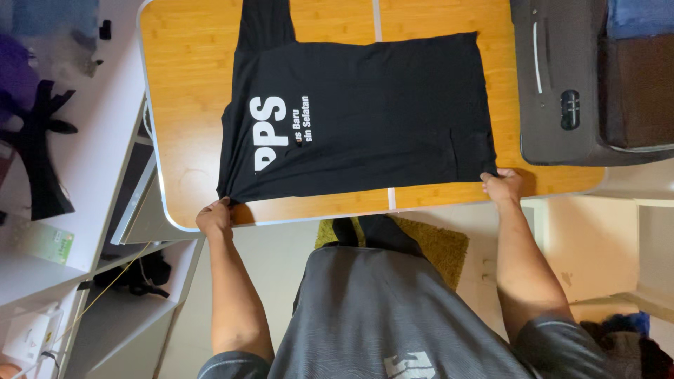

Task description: The person folds a pair of blue jeans and a black t-shirt on a bamboo table, then places them into a black suitcase that already contains other packed clothing.

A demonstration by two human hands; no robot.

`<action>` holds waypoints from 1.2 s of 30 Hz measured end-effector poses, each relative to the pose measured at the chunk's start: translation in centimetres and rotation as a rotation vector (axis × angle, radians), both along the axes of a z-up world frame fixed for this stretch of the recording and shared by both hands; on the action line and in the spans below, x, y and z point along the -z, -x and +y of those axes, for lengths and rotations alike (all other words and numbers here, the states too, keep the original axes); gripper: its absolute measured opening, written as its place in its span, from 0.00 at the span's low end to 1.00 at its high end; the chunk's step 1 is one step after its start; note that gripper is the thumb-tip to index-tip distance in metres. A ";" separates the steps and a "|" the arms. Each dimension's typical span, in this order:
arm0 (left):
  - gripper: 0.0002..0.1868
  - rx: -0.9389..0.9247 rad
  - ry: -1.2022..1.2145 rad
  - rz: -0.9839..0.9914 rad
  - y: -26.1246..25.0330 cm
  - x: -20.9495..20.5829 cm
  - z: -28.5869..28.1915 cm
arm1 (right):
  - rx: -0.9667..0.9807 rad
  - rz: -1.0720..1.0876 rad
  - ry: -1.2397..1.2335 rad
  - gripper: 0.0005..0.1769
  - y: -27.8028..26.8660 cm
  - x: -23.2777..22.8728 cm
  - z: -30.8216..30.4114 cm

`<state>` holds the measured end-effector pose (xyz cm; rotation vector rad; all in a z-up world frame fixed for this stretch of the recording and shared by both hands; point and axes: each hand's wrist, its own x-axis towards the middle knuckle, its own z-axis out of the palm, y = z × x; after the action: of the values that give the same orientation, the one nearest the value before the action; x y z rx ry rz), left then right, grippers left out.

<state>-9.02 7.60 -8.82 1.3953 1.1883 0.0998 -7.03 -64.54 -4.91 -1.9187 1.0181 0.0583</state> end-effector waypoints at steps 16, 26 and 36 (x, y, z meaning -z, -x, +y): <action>0.16 0.509 -0.932 0.029 -5.4 -8.4 -8.0 | -0.499 -0.127 0.644 0.25 -5.4 -2.7 6.8; 0.25 0.972 -1.029 -0.198 -20.5 -7.1 -24.1 | -0.942 -0.224 0.603 0.31 -17.8 -2.6 19.1; 0.47 0.964 -0.991 0.265 -24.2 -7.9 -18.4 | -0.729 0.079 0.745 0.42 -22.9 -2.7 6.0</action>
<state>15.22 -10.78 -0.88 2.7955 0.5151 -0.2180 15.92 -58.52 -2.18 -2.9129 0.3344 0.1915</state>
